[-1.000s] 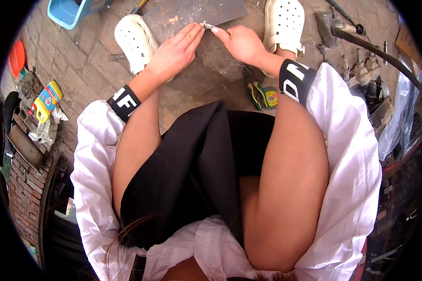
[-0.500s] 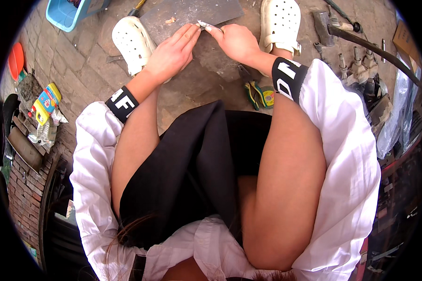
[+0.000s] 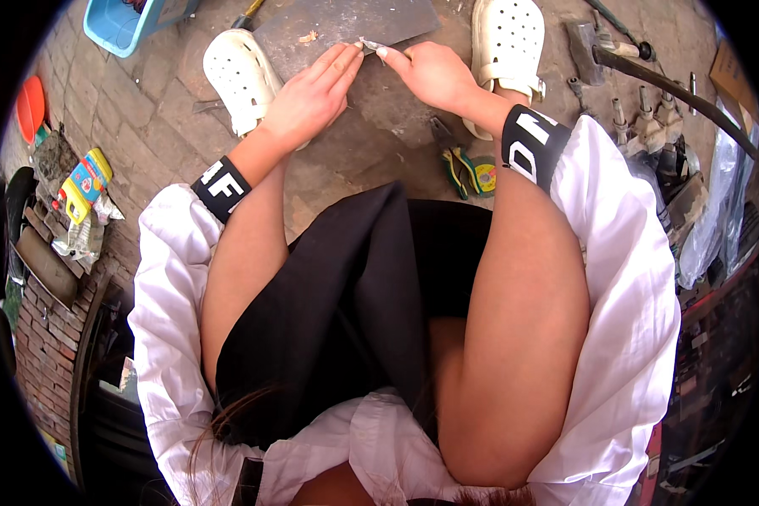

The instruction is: The person sits on the ground and uses a knife to scrape and sharpen small metal rods. They repeatedly scrape the rods against a flat metal plate, occasionally inspecting the edges and placing finished pieces into a blue container.

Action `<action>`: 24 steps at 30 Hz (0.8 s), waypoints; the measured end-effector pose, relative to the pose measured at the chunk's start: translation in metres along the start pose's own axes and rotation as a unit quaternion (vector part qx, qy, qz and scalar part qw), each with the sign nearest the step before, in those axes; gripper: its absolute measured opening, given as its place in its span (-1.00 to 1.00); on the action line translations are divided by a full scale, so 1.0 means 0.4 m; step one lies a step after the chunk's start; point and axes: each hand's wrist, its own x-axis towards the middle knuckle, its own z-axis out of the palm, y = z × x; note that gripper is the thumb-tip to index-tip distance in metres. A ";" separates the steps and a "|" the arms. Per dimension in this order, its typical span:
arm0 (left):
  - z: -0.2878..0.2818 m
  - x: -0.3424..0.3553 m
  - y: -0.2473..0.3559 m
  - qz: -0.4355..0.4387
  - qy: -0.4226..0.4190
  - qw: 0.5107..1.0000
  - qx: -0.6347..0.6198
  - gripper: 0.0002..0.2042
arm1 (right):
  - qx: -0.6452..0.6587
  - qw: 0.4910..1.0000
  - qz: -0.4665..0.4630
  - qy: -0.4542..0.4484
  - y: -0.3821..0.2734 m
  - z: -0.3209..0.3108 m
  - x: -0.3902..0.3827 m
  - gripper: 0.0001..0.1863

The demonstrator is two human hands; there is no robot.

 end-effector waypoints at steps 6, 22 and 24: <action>-0.002 -0.004 0.000 -0.002 -0.002 1.000 0.006 -0.41 | 0.005 1.000 0.003 -0.008 -0.002 0.001 0.005 -0.27; 0.007 -0.004 -0.007 0.003 0.002 1.000 0.000 -0.39 | 0.021 0.999 0.015 -0.019 -0.014 -0.008 0.001 -0.26; 0.009 -0.003 -0.005 0.000 0.000 1.000 0.002 -0.40 | 0.022 1.000 0.014 -0.012 -0.011 -0.005 0.002 -0.26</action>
